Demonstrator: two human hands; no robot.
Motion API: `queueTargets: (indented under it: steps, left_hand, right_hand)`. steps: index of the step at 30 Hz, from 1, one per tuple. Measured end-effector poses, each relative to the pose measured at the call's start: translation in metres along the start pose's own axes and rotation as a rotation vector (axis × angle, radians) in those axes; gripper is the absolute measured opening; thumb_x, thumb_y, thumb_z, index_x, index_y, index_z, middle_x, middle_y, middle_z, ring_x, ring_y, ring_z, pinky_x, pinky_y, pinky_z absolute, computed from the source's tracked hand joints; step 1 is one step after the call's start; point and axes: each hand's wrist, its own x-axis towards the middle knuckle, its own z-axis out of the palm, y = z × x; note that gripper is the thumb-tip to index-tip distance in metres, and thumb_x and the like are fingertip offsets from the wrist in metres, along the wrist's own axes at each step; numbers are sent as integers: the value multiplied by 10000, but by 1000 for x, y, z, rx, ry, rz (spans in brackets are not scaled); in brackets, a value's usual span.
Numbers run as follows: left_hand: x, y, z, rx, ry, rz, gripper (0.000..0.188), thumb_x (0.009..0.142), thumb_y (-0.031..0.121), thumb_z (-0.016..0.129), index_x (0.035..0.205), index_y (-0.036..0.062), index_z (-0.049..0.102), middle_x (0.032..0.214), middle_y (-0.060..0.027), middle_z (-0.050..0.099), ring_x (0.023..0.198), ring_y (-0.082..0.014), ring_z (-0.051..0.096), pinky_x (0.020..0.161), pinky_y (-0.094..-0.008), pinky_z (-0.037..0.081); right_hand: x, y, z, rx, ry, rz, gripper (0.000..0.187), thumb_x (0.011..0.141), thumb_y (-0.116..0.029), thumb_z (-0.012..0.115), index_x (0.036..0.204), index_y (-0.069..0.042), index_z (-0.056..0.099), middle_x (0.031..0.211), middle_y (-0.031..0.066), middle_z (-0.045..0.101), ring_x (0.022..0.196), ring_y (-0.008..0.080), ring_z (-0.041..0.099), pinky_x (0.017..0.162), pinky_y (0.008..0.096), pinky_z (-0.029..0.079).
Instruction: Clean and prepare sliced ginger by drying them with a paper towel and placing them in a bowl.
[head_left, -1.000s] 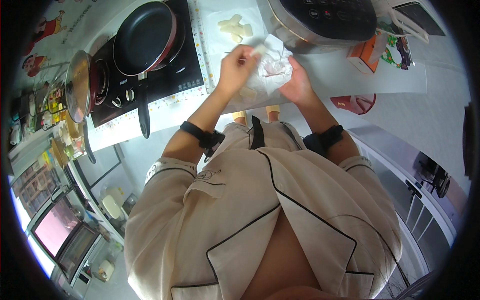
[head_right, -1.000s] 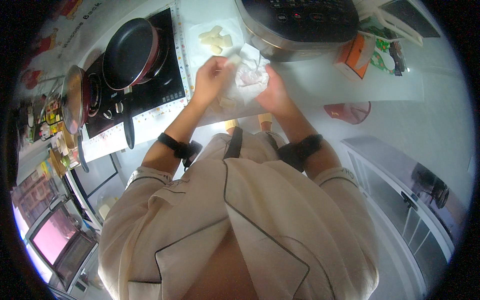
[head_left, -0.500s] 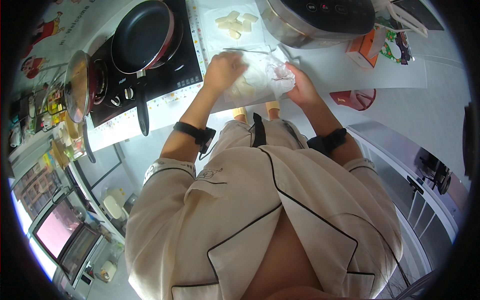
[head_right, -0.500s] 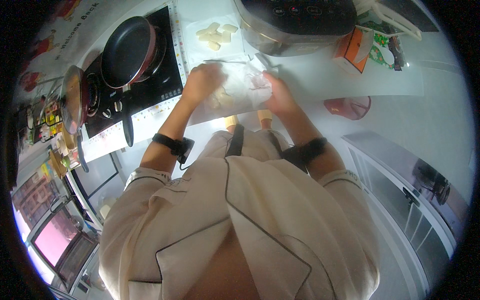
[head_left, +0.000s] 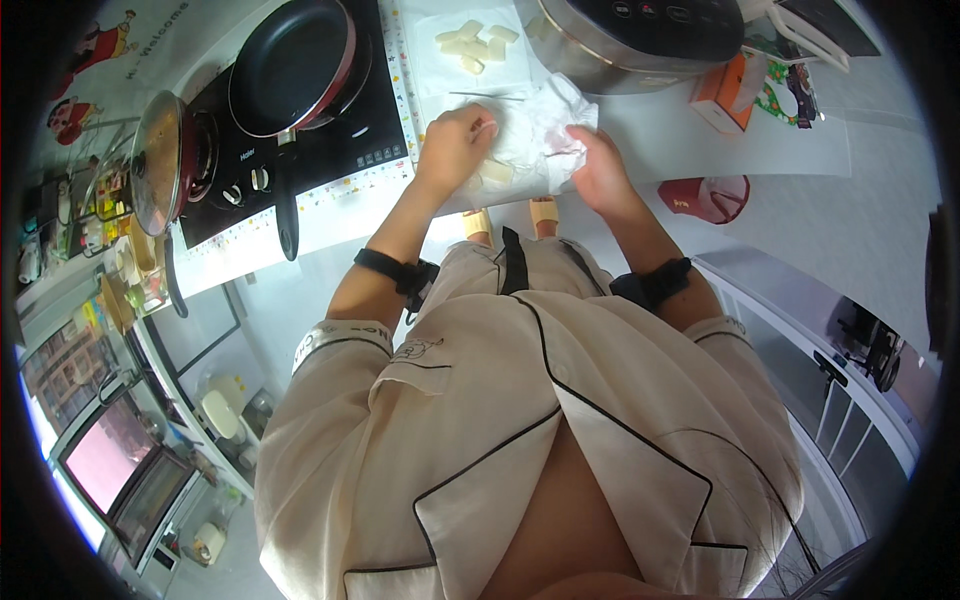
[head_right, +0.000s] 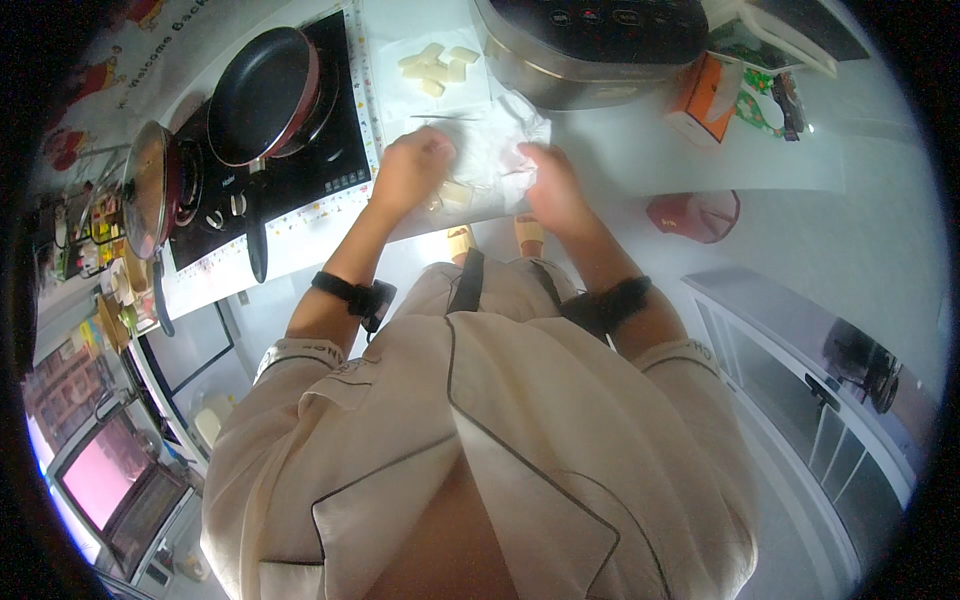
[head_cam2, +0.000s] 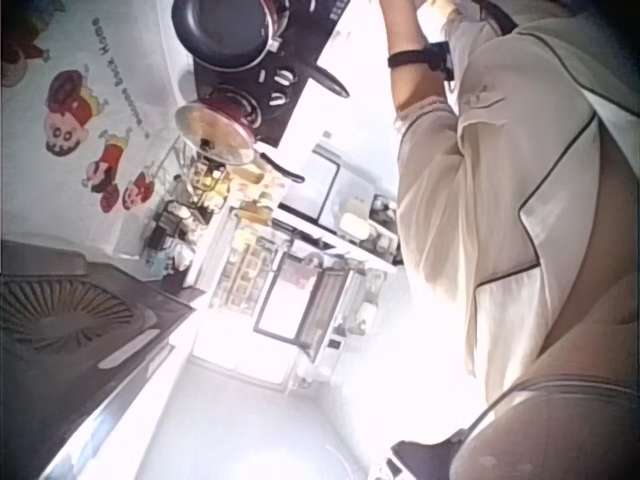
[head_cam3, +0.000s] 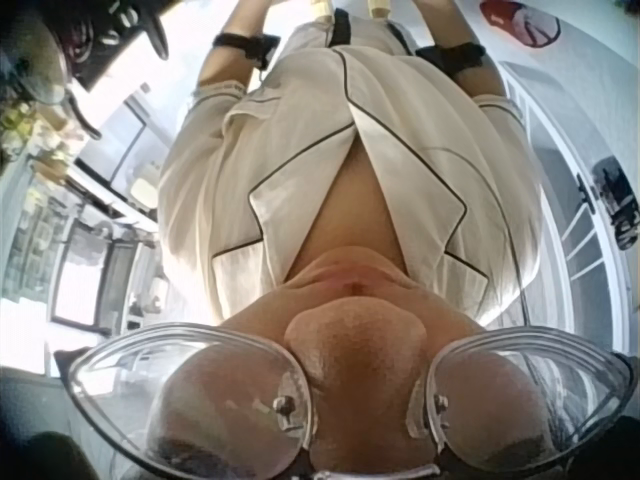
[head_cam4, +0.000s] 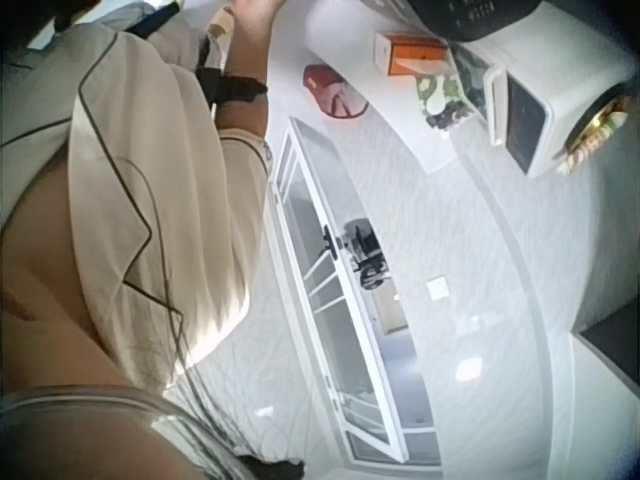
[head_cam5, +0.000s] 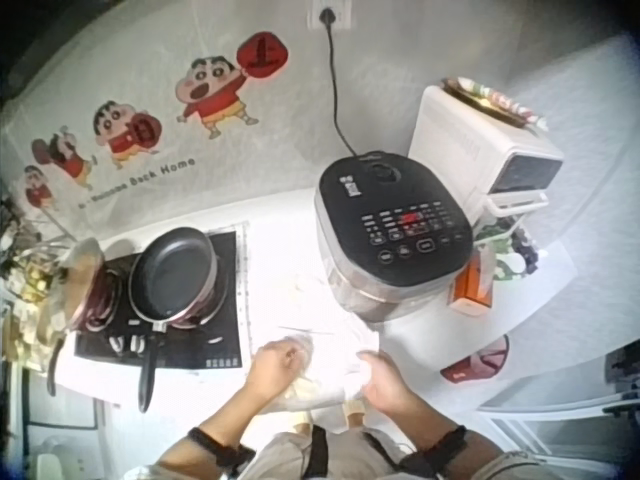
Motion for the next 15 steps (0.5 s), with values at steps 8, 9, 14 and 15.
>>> queueTargets:
  steps: [8, 9, 14, 15]
  left_hand:
    - [10, 51, -12, -1166, -97, -340, 120, 950, 130, 628, 1030, 41, 619, 872, 27, 632, 789, -51, 554, 726, -208, 452]
    - [10, 47, -6, -1141, -97, -400, 114, 960, 137, 615, 1028, 45, 613, 880, 18, 639, 790, -56, 556, 722, -197, 447]
    - [5, 44, 6, -1047, -58, -321, 132, 956, 141, 619, 1066, 74, 593, 939, -18, 657, 827, -84, 583, 751, -222, 467]
    - [4, 46, 7, -967, -19, -256, 138, 948, 121, 629, 1068, 65, 590, 922, -31, 675, 801, -89, 597, 724, -223, 479]
  right_hand:
    - [-20, -43, 39, -152, -136, 45, 374, 922, -157, 557, 1255, 12, 533, 1151, 112, 626, 1037, 237, 618, 920, 355, 481]
    - [-20, -37, 33, -267, -183, -31, 375, 938, -189, 549, 1256, 11, 533, 1151, 107, 629, 1036, 233, 619, 920, 353, 480]
    - [-26, -94, 83, 699, -17, 380, 404, 1006, -277, 497, 1289, 12, 503, 1185, 100, 617, 1068, 223, 611, 942, 365, 473]
    - [-26, -97, 84, 757, -77, 465, 452, 1015, -293, 484, 1346, 15, 467, 1226, 114, 602, 1108, 229, 597, 974, 387, 466]
